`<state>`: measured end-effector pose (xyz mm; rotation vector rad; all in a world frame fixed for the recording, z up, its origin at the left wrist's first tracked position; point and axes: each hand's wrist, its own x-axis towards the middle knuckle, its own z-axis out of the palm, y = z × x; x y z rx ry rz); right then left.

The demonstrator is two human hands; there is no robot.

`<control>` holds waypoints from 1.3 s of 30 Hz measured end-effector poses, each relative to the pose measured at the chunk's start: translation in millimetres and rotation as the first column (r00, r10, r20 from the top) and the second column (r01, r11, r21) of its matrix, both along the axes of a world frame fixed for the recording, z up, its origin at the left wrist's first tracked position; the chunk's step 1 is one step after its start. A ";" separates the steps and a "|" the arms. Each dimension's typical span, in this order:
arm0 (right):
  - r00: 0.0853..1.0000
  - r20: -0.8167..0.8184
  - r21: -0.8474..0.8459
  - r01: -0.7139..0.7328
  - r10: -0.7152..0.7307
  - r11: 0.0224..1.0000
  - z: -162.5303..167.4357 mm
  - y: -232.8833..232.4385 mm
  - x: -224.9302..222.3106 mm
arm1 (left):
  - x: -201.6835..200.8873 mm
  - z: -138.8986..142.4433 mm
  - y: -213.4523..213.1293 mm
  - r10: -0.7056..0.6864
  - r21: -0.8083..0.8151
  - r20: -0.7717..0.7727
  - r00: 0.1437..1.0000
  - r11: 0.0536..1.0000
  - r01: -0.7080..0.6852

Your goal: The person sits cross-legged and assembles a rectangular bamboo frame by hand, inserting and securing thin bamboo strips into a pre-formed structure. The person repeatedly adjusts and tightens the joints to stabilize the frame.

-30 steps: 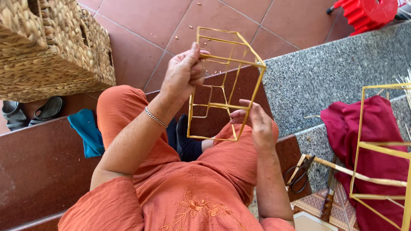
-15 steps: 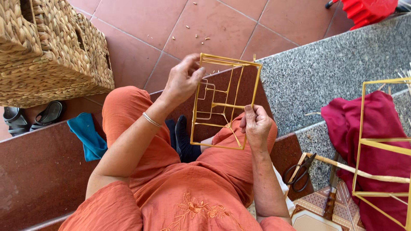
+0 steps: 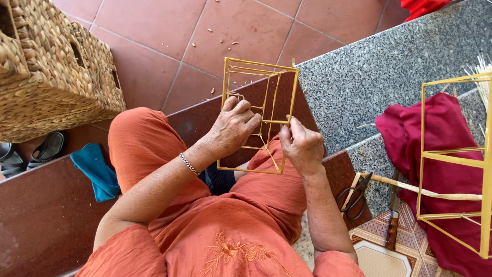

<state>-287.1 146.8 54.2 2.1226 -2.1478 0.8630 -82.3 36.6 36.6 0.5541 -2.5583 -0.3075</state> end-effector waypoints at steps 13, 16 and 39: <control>0.989 -0.020 -0.147 0.142 -0.147 0.979 -36.9 -5.7 9.5 | -18.6 12.7 21.8 0.198 -0.135 -0.001 0.980 0.971 -0.196; 0.986 0.067 -0.162 0.159 -0.150 0.974 -40.8 -12.5 9.5 | -23.5 14.8 21.4 0.151 -0.103 -0.067 0.986 0.982 -0.157; 0.348 0.928 0.118 0.057 -0.131 0.991 -75.9 47.7 20.4 | -84.1 -21.0 -58.3 0.068 0.360 0.167 0.984 0.924 -0.125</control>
